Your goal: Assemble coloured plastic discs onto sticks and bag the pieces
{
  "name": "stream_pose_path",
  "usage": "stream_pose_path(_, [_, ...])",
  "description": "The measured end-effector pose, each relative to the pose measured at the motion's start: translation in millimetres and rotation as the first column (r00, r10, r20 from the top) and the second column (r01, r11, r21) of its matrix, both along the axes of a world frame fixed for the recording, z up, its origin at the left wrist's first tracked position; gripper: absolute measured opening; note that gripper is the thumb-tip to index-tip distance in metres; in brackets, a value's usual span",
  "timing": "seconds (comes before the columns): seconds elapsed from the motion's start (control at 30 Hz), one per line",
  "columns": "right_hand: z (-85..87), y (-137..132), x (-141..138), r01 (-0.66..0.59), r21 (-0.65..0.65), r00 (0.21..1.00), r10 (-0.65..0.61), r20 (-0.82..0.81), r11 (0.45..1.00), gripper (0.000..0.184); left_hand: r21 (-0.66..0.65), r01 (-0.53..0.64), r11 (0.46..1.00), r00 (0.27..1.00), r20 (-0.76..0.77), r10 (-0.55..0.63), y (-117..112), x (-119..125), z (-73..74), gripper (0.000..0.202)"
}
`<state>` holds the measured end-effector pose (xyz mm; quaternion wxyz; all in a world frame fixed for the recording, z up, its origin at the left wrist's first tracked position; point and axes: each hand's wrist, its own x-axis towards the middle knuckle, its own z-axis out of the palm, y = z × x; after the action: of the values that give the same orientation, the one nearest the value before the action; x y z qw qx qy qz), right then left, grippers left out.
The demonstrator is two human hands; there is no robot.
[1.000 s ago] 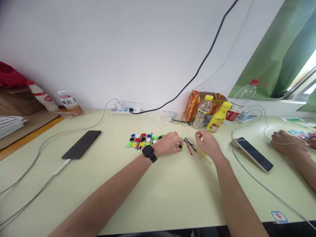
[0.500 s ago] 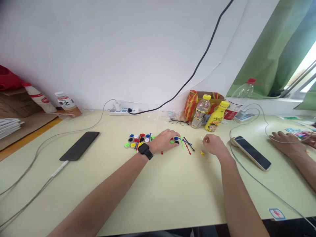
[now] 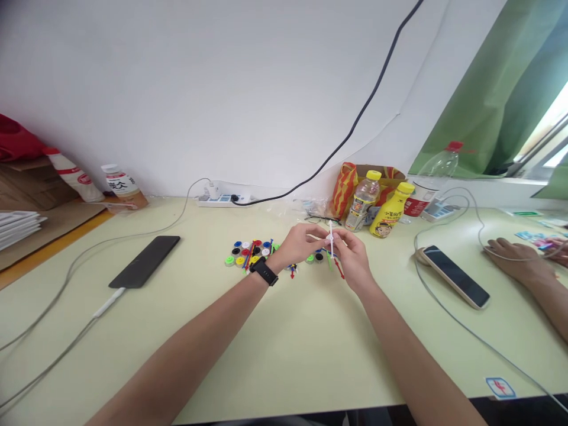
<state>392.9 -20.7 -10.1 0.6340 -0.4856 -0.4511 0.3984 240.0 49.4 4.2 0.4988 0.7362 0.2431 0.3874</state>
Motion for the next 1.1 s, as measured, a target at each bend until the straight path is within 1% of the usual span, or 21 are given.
stream_pose_path(0.07, [-2.2, 0.1, -3.9, 0.029, -0.014, 1.000, -0.029, 0.000, 0.999, 0.039, -0.020, 0.013, 1.000, 1.000, 0.021, -0.012, -0.9, 1.4, -1.1, 0.017])
stream_pose_path(0.1, [-2.4, -0.1, -5.2, 0.047, -0.019, 0.999, -0.047, 0.015, 0.999, 0.039, -0.013, -0.003, 1.000, 1.000, 0.028, 0.003, -1.0, 1.7, -1.6, 0.017])
stream_pose_path(0.2, [0.4, -1.7, -7.6, 0.107, -0.015, 0.988, -0.105, 0.117, 0.994, 0.040, 0.057, -0.092, 0.994, 0.995, 0.027, 0.091, 0.0, 0.8, -2.1, 0.016])
stream_pose_path(0.27, [4.4, -3.4, -8.3, 0.086, -0.015, 0.983, -0.083, 0.166, 0.996, 0.040, 0.113, -0.120, 0.986, 0.993, 0.003, 0.121, 1.0, -1.8, -0.6, 0.018])
stream_pose_path(0.4, [12.4, -7.3, -7.7, -0.001, -0.046, 0.987, 0.009, 0.159, 0.999, 0.037, 0.247, -0.026, 0.969, 0.993, -0.104, 0.053, 0.6, -10.7, 9.0, 0.013])
stream_pose_path(0.5, [15.6, -9.3, -4.6, -0.052, -0.091, 0.986, 0.065, 0.153, 0.994, 0.032, 0.326, -0.001, 0.946, 0.983, -0.173, 0.061, -1.3, -17.2, 18.5, 0.015])
stream_pose_path(0.57, [16.8, -9.9, -1.3, -0.088, -0.113, 0.977, 0.108, 0.182, 0.990, 0.029, 0.330, 0.021, 0.944, 0.979, -0.199, 0.047, -2.3, -20.6, 23.0, 0.017])
stream_pose_path(0.67, [18.4, -10.6, 3.5, -0.139, -0.147, 0.954, 0.173, 0.246, 0.979, 0.023, 0.291, 0.094, 0.952, 0.970, -0.241, -0.022, -3.1, -24.2, 26.3, 0.016])
stream_pose_path(0.8, [22.7, -13.6, 4.8, -0.248, -0.183, 0.933, 0.285, 0.221, 0.951, 0.018, 0.279, 0.150, 0.948, 0.965, -0.250, -0.079, -3.7, -26.2, 27.6, 0.012])
stream_pose_path(0.9, [25.6, -15.9, 2.9, -0.272, -0.215, 0.923, 0.318, 0.218, 0.938, 0.018, 0.263, 0.185, 0.947, 0.961, -0.251, -0.118, -5.1, -26.2, 28.6, 0.011])
stream_pose_path(0.97, [25.0, -15.4, 3.4, -0.257, -0.238, 0.919, 0.313, 0.239, 0.937, 0.019, 0.272, 0.190, 0.943, 0.959, -0.259, -0.118, -6.3, -26.6, 29.3, 0.010])
stream_pose_path(1.0, [23.4, -14.3, 4.9, -0.225, -0.235, 0.917, 0.287, 0.276, 0.946, 0.022, 0.289, 0.188, 0.939, 0.957, -0.271, -0.108, -6.9, -27.0, 29.5, 0.008])
stream_pose_path(1.07, [17.7, -10.8, 10.4, -0.103, -0.183, 0.887, 0.173, 0.428, 0.978, 0.029, 0.316, 0.211, 0.925, 0.938, -0.332, -0.100, -7.7, -28.0, 29.3, 0.010])
stream_pose_path(1.1, [13.8, -8.5, 14.3, -0.033, -0.142, 0.844, 0.104, 0.527, 0.989, 0.032, 0.312, 0.238, 0.920, 0.920, -0.376, -0.111, -7.9, -28.3, 28.7, 0.013])
